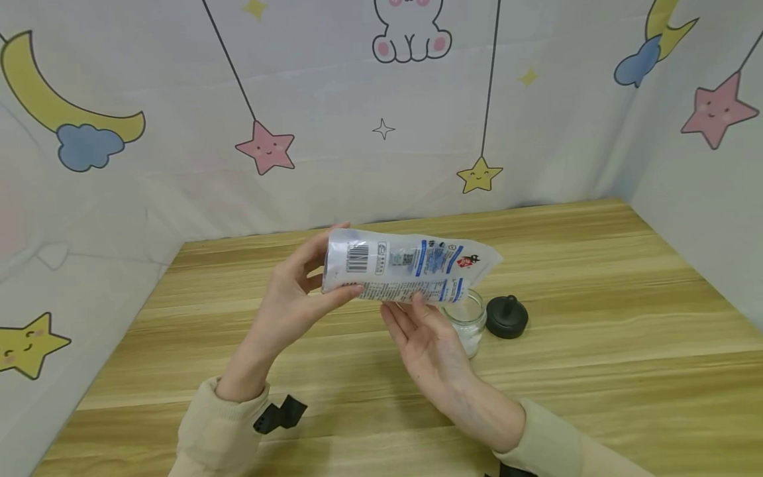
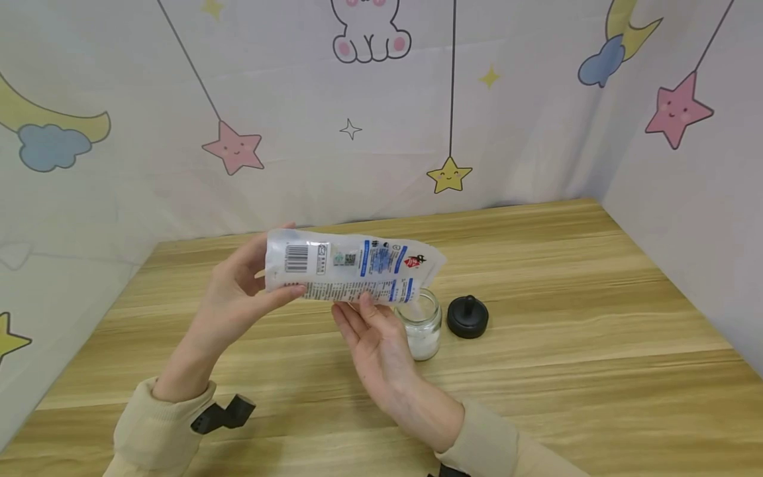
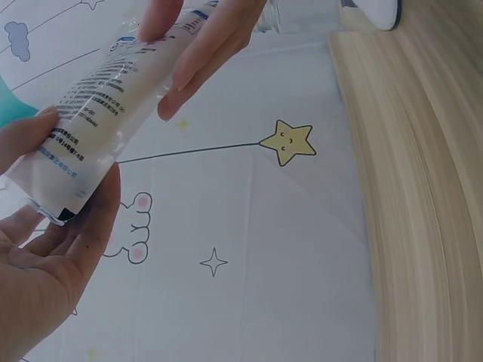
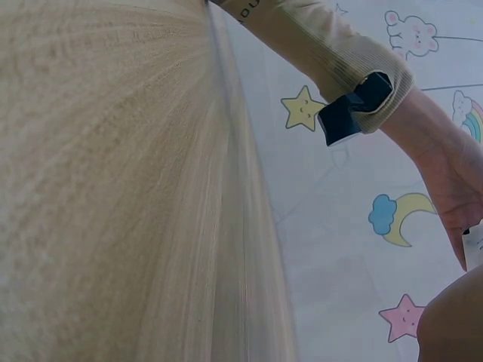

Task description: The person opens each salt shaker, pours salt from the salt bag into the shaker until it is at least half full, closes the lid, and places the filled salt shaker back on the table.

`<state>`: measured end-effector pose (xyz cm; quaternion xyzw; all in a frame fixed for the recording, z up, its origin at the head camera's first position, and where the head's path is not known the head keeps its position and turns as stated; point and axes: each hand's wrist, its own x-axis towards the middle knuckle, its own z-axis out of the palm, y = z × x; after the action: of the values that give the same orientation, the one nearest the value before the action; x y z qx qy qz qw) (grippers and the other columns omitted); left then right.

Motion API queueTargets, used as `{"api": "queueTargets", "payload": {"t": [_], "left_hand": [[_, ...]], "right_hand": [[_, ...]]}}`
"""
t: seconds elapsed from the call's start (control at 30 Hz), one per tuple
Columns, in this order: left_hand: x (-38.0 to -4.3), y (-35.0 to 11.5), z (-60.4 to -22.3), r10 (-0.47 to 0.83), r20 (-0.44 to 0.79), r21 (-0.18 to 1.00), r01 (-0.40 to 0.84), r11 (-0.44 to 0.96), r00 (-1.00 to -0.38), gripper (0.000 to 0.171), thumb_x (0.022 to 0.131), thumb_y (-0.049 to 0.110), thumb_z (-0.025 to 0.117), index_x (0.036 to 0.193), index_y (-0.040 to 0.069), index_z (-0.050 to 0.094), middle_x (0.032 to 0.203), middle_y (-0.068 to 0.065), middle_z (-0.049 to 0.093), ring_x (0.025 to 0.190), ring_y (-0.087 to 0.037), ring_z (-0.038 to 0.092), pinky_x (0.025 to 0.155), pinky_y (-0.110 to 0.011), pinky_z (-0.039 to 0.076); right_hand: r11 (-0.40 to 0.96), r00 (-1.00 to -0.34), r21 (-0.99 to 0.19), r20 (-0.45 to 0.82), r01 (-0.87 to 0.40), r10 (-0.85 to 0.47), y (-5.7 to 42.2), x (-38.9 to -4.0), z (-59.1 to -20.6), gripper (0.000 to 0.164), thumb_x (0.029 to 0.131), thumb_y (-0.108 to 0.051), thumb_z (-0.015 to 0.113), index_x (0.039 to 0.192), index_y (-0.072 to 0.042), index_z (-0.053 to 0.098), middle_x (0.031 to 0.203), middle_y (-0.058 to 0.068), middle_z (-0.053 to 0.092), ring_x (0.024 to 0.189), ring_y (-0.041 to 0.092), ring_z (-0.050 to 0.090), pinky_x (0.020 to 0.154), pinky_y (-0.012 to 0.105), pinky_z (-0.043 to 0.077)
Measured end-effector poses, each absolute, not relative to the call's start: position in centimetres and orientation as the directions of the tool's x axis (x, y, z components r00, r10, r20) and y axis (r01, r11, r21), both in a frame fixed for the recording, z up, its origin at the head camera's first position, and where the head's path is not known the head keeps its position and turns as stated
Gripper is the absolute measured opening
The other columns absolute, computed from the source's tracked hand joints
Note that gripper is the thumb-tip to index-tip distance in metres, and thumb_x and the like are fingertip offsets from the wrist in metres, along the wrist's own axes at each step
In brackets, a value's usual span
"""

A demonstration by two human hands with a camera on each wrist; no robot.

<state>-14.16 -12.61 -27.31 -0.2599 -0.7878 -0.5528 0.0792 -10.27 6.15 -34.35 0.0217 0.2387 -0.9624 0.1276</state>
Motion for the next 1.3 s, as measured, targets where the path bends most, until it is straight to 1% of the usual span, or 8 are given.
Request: {"api": "queueTargets", "payload": {"t": [0.23,0.53,0.8,0.97,1.07,1.17,1.23,1.3], "left_hand": [[-14.02,-12.49,-27.37,0.297,0.423,0.823,0.5,0.27,-0.856,0.064,0.075,0.0,0.079,0.133,0.01,0.053,0.122,-0.005,0.062,0.104,-0.01,0.061,0.083,-0.023,0.055],[-13.79,-12.45,-27.26,0.29,0.429,0.81,0.507,0.295,-0.855,0.06,0.073,-0.001,0.08,0.128,0.006,0.055,0.119,-0.007,0.064,0.101,-0.01,0.061,0.081,-0.023,0.055],[-13.69,-12.41,-27.08,0.3,0.424,0.815,0.505,0.285,-0.854,0.063,0.074,-0.001,0.079,0.131,0.007,0.054,0.122,-0.007,0.062,0.104,-0.01,0.06,0.083,-0.023,0.055],[-13.81,-12.43,-27.17,0.307,0.441,0.816,0.52,0.253,-0.843,0.07,0.073,-0.004,0.079,0.136,0.011,0.051,0.124,-0.007,0.061,0.106,-0.009,0.061,0.082,-0.024,0.056],[-13.87,-12.45,-27.25,0.311,0.453,0.814,0.53,0.237,-0.836,0.072,0.073,-0.005,0.079,0.137,0.012,0.05,0.124,-0.007,0.061,0.106,-0.009,0.061,0.082,-0.024,0.056],[-13.93,-12.46,-27.34,0.313,0.459,0.813,0.536,0.23,-0.831,0.071,0.073,-0.005,0.079,0.136,0.012,0.051,0.124,-0.006,0.061,0.106,-0.01,0.061,0.082,-0.025,0.056],[-13.97,-12.47,-27.4,0.313,0.464,0.81,0.54,0.228,-0.829,0.07,0.073,-0.005,0.079,0.135,0.012,0.051,0.124,-0.006,0.061,0.106,-0.01,0.061,0.081,-0.025,0.056],[-13.99,-12.47,-27.45,0.312,0.465,0.81,0.54,0.227,-0.829,0.068,0.073,-0.005,0.079,0.134,0.011,0.052,0.123,-0.005,0.061,0.106,-0.01,0.061,0.081,-0.024,0.056]], "right_hand": [[-0.848,-0.965,-0.461,-0.098,0.262,-0.245,6.19,-10.26,-34.26,0.034,0.101,-0.027,0.045,0.133,-0.023,0.036,0.127,-0.006,0.058,0.13,0.012,0.049,0.112,0.025,0.037],[-0.843,-0.963,-0.466,-0.105,0.268,-0.248,6.17,-10.21,-34.26,0.035,0.101,-0.028,0.046,0.134,-0.024,0.036,0.128,-0.007,0.057,0.131,0.012,0.047,0.112,0.026,0.037],[-0.848,-0.965,-0.459,-0.117,0.264,-0.237,6.13,-10.22,-34.28,0.034,0.101,-0.027,0.047,0.133,-0.024,0.037,0.125,-0.006,0.059,0.128,0.013,0.05,0.111,0.027,0.038],[-0.861,-0.968,-0.443,-0.104,0.251,-0.229,6.18,-10.16,-34.36,0.026,0.1,-0.018,0.049,0.126,-0.021,0.045,0.12,-0.004,0.062,0.124,0.013,0.054,0.112,0.028,0.037],[-0.866,-0.968,-0.431,-0.113,0.253,-0.226,6.22,-10.19,-34.32,0.015,0.097,-0.009,0.05,0.107,-0.017,0.058,0.115,-0.003,0.064,0.121,0.014,0.057,0.112,0.029,0.038],[-0.868,-0.966,-0.425,-0.123,0.258,-0.227,6.24,-10.21,-34.24,0.019,0.094,-0.001,0.047,0.096,-0.015,0.06,0.113,-0.002,0.064,0.118,0.015,0.058,0.112,0.029,0.038],[-0.867,-0.965,-0.424,-0.13,0.262,-0.228,6.25,-10.24,-34.2,0.021,0.093,0.001,0.044,0.097,-0.014,0.058,0.112,-0.002,0.064,0.117,0.015,0.059,0.111,0.028,0.038],[-0.865,-0.965,-0.428,-0.13,0.263,-0.229,6.25,-10.24,-34.18,0.025,0.094,0.001,0.041,0.108,-0.014,0.055,0.115,-0.002,0.064,0.119,0.015,0.058,0.111,0.028,0.038]]}}
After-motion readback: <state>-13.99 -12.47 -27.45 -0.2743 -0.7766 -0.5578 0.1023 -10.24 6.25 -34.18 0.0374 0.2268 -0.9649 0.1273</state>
